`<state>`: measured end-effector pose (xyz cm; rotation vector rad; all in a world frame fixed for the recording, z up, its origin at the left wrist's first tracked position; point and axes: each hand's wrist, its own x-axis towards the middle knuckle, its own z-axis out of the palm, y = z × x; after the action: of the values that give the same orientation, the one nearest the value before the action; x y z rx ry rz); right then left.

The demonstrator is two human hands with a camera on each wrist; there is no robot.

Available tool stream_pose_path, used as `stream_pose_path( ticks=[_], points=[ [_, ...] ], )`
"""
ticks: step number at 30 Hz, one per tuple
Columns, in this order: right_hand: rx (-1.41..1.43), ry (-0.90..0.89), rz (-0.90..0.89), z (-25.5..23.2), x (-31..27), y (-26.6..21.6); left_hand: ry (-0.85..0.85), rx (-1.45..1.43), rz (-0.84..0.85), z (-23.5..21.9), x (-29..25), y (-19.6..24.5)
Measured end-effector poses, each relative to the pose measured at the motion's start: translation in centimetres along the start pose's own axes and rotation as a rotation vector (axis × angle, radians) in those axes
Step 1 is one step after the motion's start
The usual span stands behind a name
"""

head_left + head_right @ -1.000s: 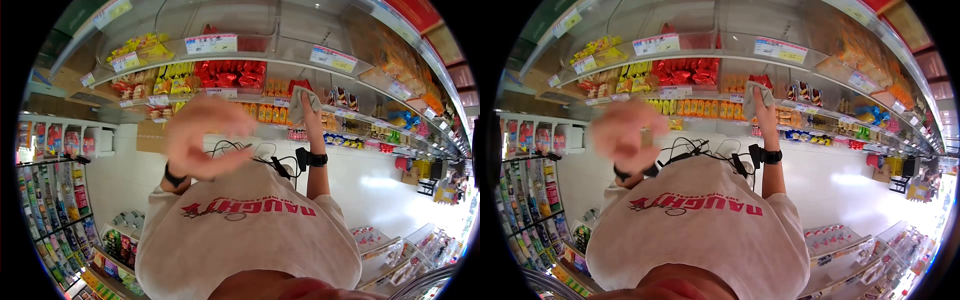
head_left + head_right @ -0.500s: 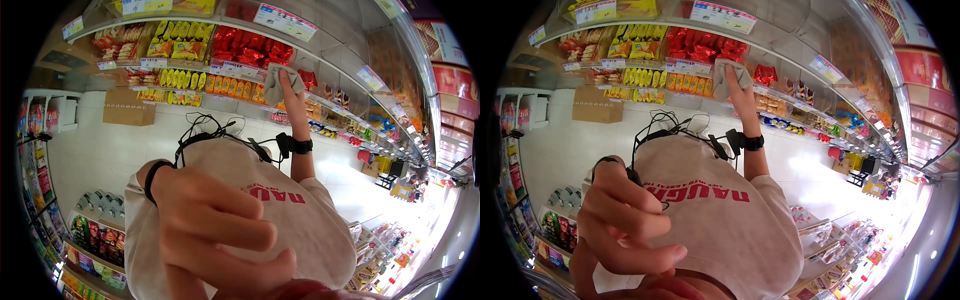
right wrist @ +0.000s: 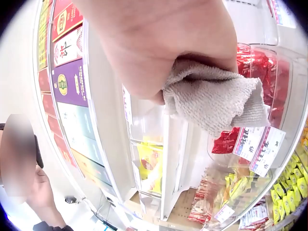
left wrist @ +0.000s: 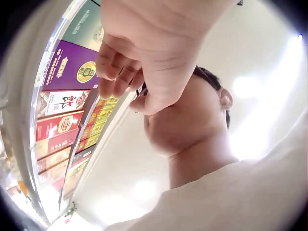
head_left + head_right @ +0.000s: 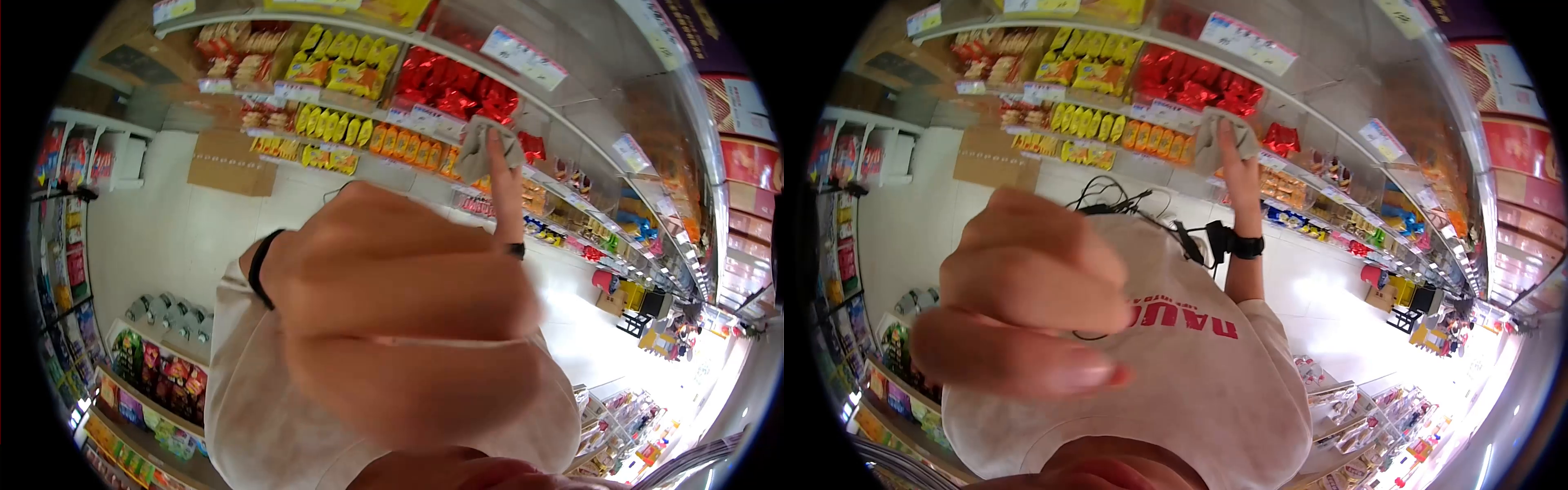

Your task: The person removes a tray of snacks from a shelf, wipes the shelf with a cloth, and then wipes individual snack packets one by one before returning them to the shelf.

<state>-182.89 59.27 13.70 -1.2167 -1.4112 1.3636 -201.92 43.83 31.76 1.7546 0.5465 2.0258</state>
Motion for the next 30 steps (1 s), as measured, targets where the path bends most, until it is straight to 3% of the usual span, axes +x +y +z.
stream_pose_path(
  ticks=[6, 10, 12, 13, 15, 16, 18, 20, 23, 26, 28, 30],
  points=[
    [-0.036, -0.006, -0.028, -1.4, 0.6, 2.8, -0.073, 0.074, 0.049, 0.0, -0.4, -0.8],
    [-0.156, 0.003, -0.09, -0.2, -0.3, 0.4, -0.164, 0.075, 0.119, 0.3, -1.0, -0.2],
    [-0.181, 0.131, -0.009, -0.2, -1.0, 0.5, -0.212, 0.067, 0.124, 0.1, -1.0, -0.6],
    [-0.182, 0.161, 0.123, -0.2, -1.2, -0.1, -0.235, 0.07, 0.115, -0.1, -1.2, -1.1],
    [-0.09, 0.058, 0.018, -0.4, -0.8, 0.1, -0.335, 0.085, 0.103, -0.7, -1.3, -1.8],
    [-0.045, 0.013, -0.049, -0.9, -0.4, 0.5, -0.392, 0.088, 0.063, -0.8, -1.4, -2.3],
    [-0.046, 0.066, -0.015, -0.9, -0.4, 0.1, -0.519, 0.11, -0.16, -1.8, -1.9, -3.8],
    [-0.06, 0.044, 0.007, -1.5, 0.3, 1.4, -0.664, 0.268, -0.564, -3.5, -1.7, -6.0],
    [-0.147, -0.052, -0.18, -1.4, 1.5, 4.0, -0.461, 0.331, -0.782, -4.6, -4.3, -13.9],
    [-0.493, 0.05, -0.417, 0.1, 2.8, 5.2, -0.33, 0.469, -0.679, -5.8, -9.0, -23.0],
    [-0.635, 0.094, -0.386, 1.0, 2.7, 4.3, -0.319, 0.614, -0.668, -5.5, -10.6, -26.4],
    [-0.844, 0.139, -0.374, 1.3, 3.9, 6.2, -0.264, 0.574, -0.687, -4.8, -11.9, -28.3]
  ],
)
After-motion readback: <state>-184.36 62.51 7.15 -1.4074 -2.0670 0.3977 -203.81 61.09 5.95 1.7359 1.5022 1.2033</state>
